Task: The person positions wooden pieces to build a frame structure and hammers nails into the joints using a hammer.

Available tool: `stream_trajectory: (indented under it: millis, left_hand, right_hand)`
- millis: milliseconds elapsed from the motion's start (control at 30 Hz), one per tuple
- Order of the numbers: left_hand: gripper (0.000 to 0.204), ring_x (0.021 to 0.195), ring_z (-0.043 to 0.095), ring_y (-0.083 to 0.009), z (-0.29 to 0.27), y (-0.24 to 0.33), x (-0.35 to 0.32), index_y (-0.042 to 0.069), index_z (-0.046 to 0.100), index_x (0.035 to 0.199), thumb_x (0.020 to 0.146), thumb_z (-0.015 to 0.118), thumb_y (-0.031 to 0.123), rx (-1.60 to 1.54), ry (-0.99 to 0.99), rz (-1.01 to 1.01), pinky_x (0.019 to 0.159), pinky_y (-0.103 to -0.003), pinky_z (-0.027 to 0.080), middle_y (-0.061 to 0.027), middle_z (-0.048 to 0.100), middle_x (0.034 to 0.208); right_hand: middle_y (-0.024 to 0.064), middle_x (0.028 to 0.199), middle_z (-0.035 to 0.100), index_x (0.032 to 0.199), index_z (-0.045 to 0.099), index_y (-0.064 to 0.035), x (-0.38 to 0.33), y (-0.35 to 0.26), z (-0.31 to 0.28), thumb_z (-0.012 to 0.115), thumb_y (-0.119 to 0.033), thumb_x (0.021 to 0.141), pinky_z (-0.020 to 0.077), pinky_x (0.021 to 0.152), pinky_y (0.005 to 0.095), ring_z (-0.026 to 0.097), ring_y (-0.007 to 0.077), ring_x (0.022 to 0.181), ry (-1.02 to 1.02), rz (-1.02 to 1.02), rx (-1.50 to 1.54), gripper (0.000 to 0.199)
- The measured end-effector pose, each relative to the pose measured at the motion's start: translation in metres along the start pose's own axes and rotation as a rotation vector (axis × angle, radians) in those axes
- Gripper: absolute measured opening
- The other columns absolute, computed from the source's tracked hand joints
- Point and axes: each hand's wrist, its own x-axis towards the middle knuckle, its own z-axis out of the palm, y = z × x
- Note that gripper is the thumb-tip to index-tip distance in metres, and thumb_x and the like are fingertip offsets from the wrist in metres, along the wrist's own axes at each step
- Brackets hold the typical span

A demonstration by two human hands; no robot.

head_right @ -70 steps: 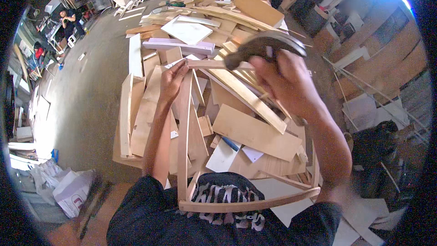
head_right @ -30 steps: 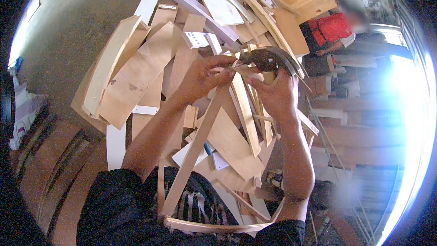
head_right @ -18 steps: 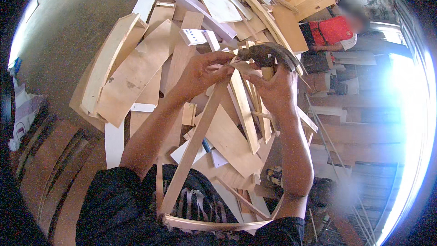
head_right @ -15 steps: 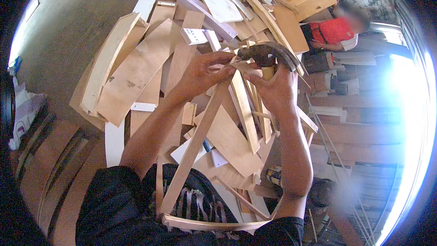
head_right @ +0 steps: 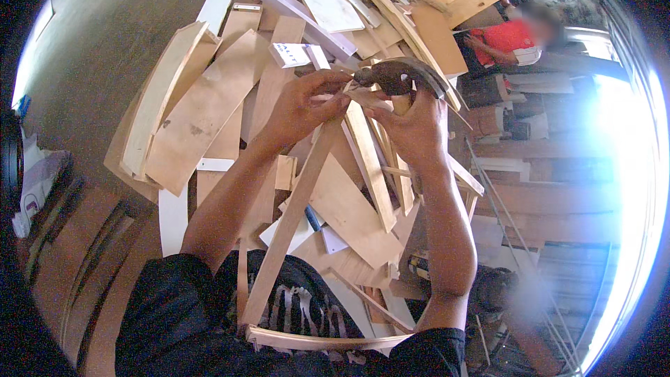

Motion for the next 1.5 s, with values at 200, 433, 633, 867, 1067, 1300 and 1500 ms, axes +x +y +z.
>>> stream_trajectory:
  millis: [200,433,633,867,1067,1300,1500]
  left_hand:
    - [0.040,0.093,0.069,-0.0181,0.004,0.017,0.004,0.006,0.061,0.120,0.085,0.076,0.020,0.011,-0.001,-0.063,0.083,-0.032,0.053,-0.0089,0.071,0.102]
    - [0.039,0.091,0.069,-0.0197,0.001,0.021,0.009,0.003,0.061,0.119,0.086,0.075,0.017,0.154,-0.025,0.083,0.080,-0.032,0.054,-0.0117,0.069,0.100]
    - [0.039,0.088,0.068,-0.0211,0.004,0.017,0.011,0.002,0.062,0.119,0.086,0.074,0.017,0.201,-0.020,0.104,0.080,-0.032,0.054,-0.0135,0.069,0.100]
    - [0.036,0.092,0.064,-0.0128,0.000,0.022,0.008,0.001,0.063,0.118,0.088,0.073,0.018,0.165,-0.018,0.022,0.082,-0.028,0.053,-0.0086,0.068,0.099]
    - [0.038,0.093,0.065,-0.0128,0.003,0.021,0.011,0.001,0.064,0.119,0.087,0.074,0.017,0.171,-0.022,-0.030,0.083,-0.028,0.053,-0.0079,0.069,0.100]
    - [0.039,0.095,0.065,-0.0139,0.004,0.028,0.012,0.000,0.063,0.119,0.086,0.075,0.017,0.170,-0.047,-0.067,0.083,-0.028,0.053,-0.0096,0.069,0.104]
    - [0.040,0.098,0.065,-0.0150,0.004,0.023,0.008,0.000,0.063,0.119,0.085,0.075,0.017,0.136,0.001,-0.067,0.085,-0.030,0.053,-0.0100,0.069,0.105]
  right_hand:
    - [0.0122,0.104,0.068,0.115,0.057,0.0002,0.002,0.012,0.003,0.089,-0.016,0.066,0.0530,0.086,0.0357,0.069,0.0227,0.091,0.037,-0.034,-0.060,0.062]
    - [0.0091,0.083,0.069,0.105,0.066,-0.0056,0.005,0.002,-0.001,0.088,-0.026,0.067,0.0533,0.078,0.0381,0.067,0.0239,0.081,0.072,-0.073,0.172,0.048]
    - [0.0018,0.068,0.060,0.100,0.067,-0.0049,-0.005,-0.012,-0.026,0.076,-0.029,0.085,0.0439,0.046,0.0258,0.056,0.0056,0.052,0.135,0.246,0.350,0.030]
    - [0.0208,0.082,0.066,0.099,0.060,-0.0006,0.014,-0.044,-0.057,0.063,-0.030,0.094,0.0485,0.072,0.0466,0.065,0.0386,0.081,-0.011,-0.161,-0.103,0.030]
    - [0.0240,0.087,0.063,0.098,0.055,-0.0007,0.020,-0.028,-0.045,0.059,-0.035,0.096,0.0463,0.070,0.0515,0.061,0.0439,0.081,-0.105,-0.191,-0.269,0.035]
    - [0.0225,0.088,0.063,0.100,0.058,-0.0006,0.017,-0.029,-0.038,0.059,-0.036,0.096,0.0473,0.075,0.0514,0.062,0.0431,0.084,-0.104,-0.173,-0.187,0.036]
    - [0.0239,0.088,0.063,0.098,0.057,0.0033,0.020,-0.031,-0.044,0.059,-0.038,0.096,0.0468,0.077,0.0516,0.062,0.0429,0.087,-0.028,0.116,0.223,0.041]
